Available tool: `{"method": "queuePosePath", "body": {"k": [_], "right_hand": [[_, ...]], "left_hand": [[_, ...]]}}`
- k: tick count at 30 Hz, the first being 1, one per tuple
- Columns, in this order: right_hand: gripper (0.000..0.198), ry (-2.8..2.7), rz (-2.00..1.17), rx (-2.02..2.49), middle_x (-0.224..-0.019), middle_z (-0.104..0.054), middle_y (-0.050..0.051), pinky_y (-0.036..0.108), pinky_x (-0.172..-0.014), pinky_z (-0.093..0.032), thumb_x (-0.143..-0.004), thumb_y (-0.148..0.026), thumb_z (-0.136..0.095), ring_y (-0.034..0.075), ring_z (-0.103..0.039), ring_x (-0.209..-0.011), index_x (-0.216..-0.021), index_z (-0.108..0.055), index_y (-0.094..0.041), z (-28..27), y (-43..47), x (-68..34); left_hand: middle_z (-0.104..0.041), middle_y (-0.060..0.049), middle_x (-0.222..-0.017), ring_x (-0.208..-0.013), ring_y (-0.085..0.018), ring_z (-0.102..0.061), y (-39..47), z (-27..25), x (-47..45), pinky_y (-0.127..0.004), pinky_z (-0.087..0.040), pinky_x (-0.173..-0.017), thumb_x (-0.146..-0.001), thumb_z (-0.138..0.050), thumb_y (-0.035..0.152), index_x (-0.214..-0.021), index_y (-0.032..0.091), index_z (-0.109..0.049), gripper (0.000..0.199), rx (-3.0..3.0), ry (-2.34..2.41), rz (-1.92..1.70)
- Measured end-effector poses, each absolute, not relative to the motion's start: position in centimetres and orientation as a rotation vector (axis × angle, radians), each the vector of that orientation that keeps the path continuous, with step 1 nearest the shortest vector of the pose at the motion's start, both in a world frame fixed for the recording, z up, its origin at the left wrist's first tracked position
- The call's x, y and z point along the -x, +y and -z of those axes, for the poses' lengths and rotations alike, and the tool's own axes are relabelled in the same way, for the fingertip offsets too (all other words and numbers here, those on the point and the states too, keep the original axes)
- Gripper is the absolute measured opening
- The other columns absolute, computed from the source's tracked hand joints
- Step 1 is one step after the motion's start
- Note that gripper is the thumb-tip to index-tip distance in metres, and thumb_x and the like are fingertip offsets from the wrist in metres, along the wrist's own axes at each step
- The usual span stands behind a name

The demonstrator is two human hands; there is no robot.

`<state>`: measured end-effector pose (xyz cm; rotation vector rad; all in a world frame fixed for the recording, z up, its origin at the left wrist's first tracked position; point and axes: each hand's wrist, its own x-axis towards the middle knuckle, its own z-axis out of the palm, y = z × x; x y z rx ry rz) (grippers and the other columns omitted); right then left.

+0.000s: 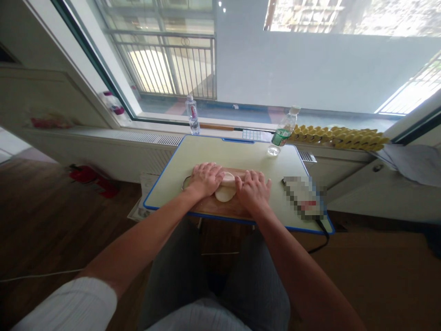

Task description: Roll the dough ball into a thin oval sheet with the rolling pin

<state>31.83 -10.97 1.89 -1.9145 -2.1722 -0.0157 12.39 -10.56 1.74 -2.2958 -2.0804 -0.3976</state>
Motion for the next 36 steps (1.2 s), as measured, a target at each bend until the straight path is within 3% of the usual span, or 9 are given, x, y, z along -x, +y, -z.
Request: {"method": "queuePosePath", "body": {"k": [8, 18, 29, 36], "right_hand": [[0.056, -2.192, -0.012, 1.952, -0.153, -0.067, 0.014, 0.061, -0.123, -0.034, -0.108, -0.046, -0.034, 0.036, -0.05, -0.144, -0.146, -0.068, -0.022, -2.7, -6.5, -31.4], [0.067, -2.236, -0.25, 2.044, -0.167, -0.055, 0.013, 0.059, -0.124, -0.036, -0.105, -0.054, -0.036, 0.037, -0.05, -0.147, -0.159, -0.059, -0.022, -2.8, -1.8, -31.4], [0.059, -2.249, -0.074, 1.998, -0.154, -0.066, 0.014, 0.058, -0.12, -0.039, -0.108, -0.048, -0.035, 0.036, -0.055, -0.141, -0.147, -0.067, -0.019, -2.9, -4.5, -31.2], [0.057, -2.238, 0.028, 1.903, -0.15, -0.069, 0.016, 0.062, -0.121, -0.034, -0.111, -0.049, -0.03, 0.038, -0.052, -0.141, -0.136, -0.072, -0.019, -2.7, -9.1, -31.3]], "left_hand": [[-0.059, -0.01, -0.161, -0.146, -0.033, -0.053, -5.7, -1.9, -12.0, -0.06, -0.036, -0.125, -0.11, -0.031, 0.061, -0.147, 0.032, -0.066, 0.059, 2.37, -2.201, 0.324], [-0.052, -0.013, -0.166, -0.148, -0.036, -0.051, -2.0, -2.8, -11.5, -0.064, -0.037, -0.124, -0.11, -0.028, 0.06, -0.154, 0.031, -0.06, 0.062, 2.468, -2.268, 0.197], [-0.059, -0.009, -0.162, -0.144, -0.033, -0.055, -3.8, -1.9, -11.6, -0.059, -0.037, -0.124, -0.109, -0.032, 0.062, -0.148, 0.033, -0.066, 0.059, 2.432, -2.239, 0.299], [-0.064, -0.011, -0.157, -0.143, -0.033, -0.056, -8.3, -1.9, -12.1, -0.058, -0.037, -0.123, -0.11, -0.033, 0.059, -0.141, 0.028, -0.071, 0.058, 2.346, -2.096, 0.376]]}}
